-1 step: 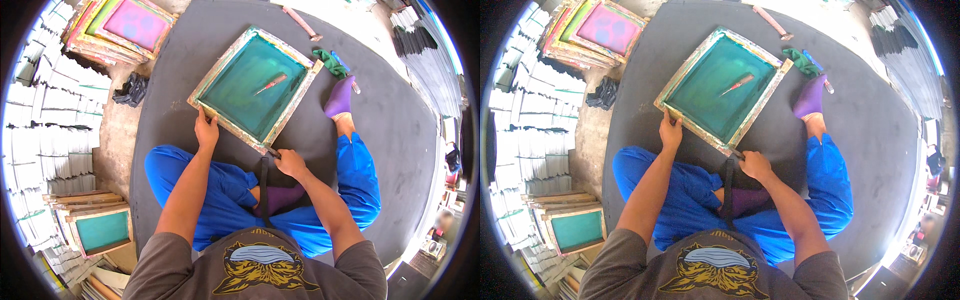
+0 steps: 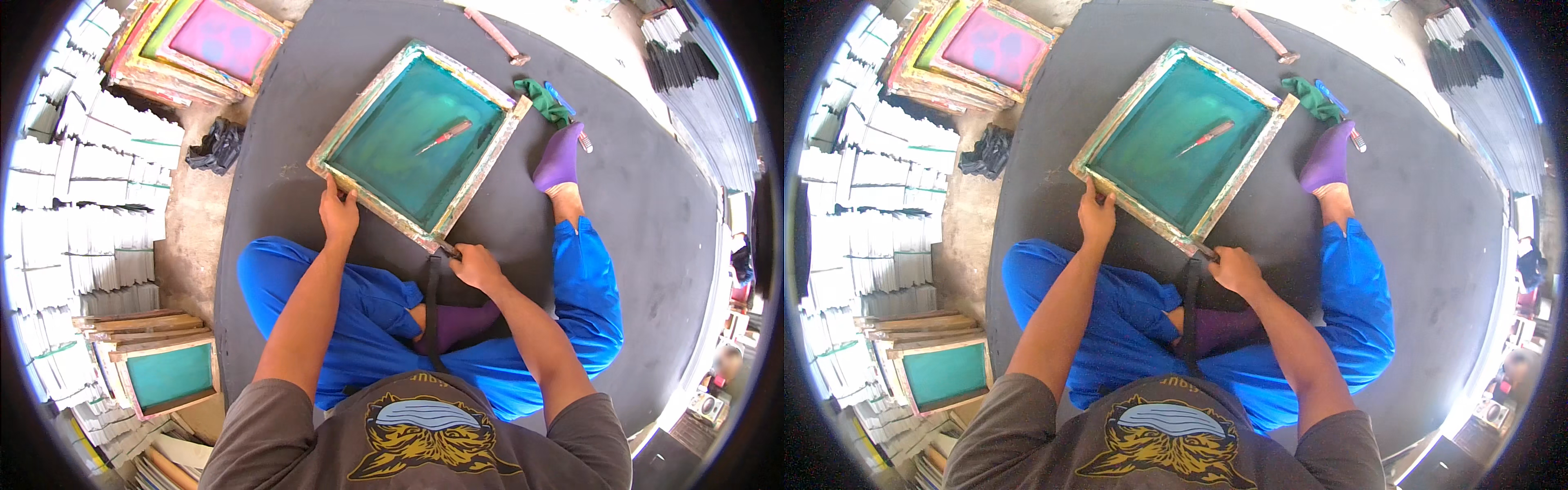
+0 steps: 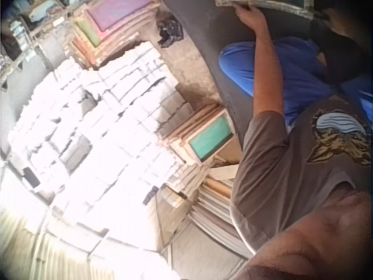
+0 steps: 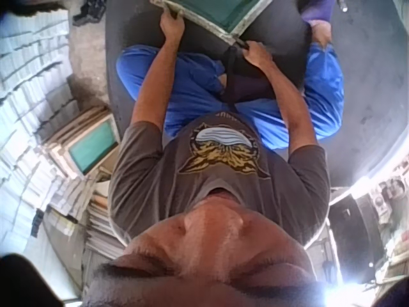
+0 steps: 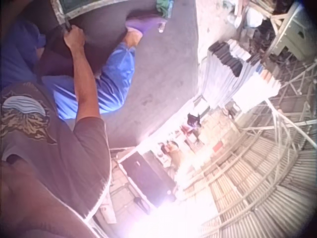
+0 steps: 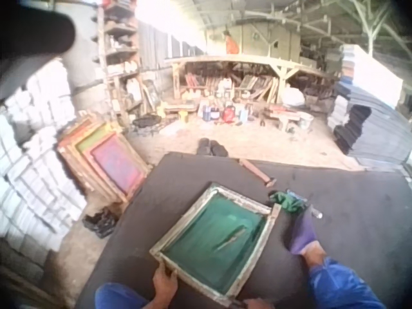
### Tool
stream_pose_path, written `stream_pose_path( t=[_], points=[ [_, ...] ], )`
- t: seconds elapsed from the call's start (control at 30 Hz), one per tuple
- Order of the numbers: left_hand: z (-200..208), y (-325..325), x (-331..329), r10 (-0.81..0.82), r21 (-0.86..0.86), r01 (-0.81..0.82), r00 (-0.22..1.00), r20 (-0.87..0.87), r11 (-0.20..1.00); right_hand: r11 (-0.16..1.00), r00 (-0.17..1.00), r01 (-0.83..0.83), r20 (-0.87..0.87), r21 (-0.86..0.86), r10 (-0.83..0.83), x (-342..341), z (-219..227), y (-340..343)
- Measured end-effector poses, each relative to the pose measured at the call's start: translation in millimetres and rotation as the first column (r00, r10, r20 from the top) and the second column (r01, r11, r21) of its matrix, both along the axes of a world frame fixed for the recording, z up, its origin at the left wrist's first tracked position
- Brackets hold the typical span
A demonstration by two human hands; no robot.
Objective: The person sits on the floor and uses a small tool to scrape and clean the edges of a green screen frame. They then use pliers to remove staples or debris from the frame's border.
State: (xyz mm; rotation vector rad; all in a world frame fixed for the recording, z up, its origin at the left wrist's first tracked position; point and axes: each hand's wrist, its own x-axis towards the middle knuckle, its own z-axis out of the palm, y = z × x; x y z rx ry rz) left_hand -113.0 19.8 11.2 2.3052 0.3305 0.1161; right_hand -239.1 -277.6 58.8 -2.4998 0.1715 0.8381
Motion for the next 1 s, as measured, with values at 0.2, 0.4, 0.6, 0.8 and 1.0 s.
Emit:
stream_pose_path(
  t=[0.2,0.4,0.6,0.8,1.0],
  points=[
    [6,1,-6,0.001,0.119,-0.004,1.0,0.02,0.993,0.974,0.993,0.021,0.105,0.225,-0.045,-10,-17,-17],
    [19,-34,-74,-0.248,-0.499,0.152,0.96,-0.132,0.853,0.662,0.919,0.326,-0.39,0.675,-0.055,6,13,21],
    [37,-56,-115,-0.152,-0.756,-0.125,0.946,-0.286,0.643,0.689,0.884,0.296,-0.463,0.661,0.065,9,29,46],
    [22,-50,-136,-0.097,-0.88,-0.354,0.911,-0.401,0.318,0.636,0.804,0.431,-0.593,0.64,0.051,-5,24,53],
    [19,-45,-126,-0.041,-0.734,-0.292,0.916,-0.398,0.613,0.629,0.77,0.527,-0.634,0.571,-0.07,-8,16,81]
  ],
)
